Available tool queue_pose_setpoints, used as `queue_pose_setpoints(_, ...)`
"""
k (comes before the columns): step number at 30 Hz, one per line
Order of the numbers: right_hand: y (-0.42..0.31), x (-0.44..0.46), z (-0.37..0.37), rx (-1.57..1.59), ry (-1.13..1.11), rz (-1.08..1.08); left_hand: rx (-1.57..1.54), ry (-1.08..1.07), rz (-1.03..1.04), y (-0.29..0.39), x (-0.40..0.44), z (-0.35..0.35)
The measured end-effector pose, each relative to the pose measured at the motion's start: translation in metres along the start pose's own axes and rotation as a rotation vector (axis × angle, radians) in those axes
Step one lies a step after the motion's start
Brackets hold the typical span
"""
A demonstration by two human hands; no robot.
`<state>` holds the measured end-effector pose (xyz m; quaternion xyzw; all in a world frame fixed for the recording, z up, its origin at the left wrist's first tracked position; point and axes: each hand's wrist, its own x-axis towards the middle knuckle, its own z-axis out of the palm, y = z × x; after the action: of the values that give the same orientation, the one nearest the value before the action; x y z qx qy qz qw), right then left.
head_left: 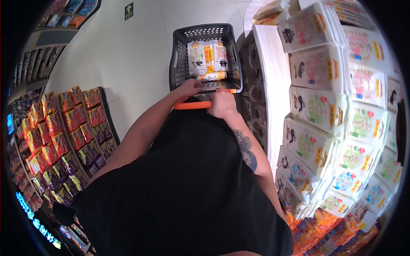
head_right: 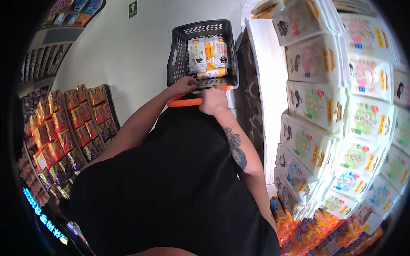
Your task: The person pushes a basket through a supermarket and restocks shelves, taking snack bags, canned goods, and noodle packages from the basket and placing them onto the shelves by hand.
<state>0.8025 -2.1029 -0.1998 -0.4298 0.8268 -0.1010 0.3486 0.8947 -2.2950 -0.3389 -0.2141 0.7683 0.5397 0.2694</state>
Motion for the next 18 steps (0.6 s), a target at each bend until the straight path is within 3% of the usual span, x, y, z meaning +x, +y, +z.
queue_pose_setpoints(2,-0.001,0.005,-0.007,0.007,-0.041,-0.03,-0.019,-0.046,-0.067,-0.019,0.018,-0.005)
queue_pose_setpoints(5,0.003,0.012,-0.011,0.06,-0.157,0.003,-0.487,-0.002,-0.442,-0.055,0.059,-0.003)
queue_pose_setpoints(8,0.004,0.014,-0.009,0.119,-0.042,-0.021,-0.455,0.041,-0.607,-0.092,0.111,-0.001)
queue_pose_setpoints(10,0.009,0.011,0.002,0.143,0.103,-0.104,-0.37,-0.063,-0.561,-0.115,0.146,-0.004)
queue_pose_setpoints(12,0.009,0.009,0.006,0.154,0.184,-0.134,-0.093,-0.065,-0.515,-0.136,0.186,0.002)
queue_pose_setpoints(14,0.009,0.013,0.005,0.161,0.194,-0.113,-0.105,0.098,-0.385,-0.146,0.207,0.003)
queue_pose_setpoints(18,0.007,0.015,0.004,0.194,0.155,-0.101,-0.228,0.177,-0.602,-0.191,0.255,0.013)
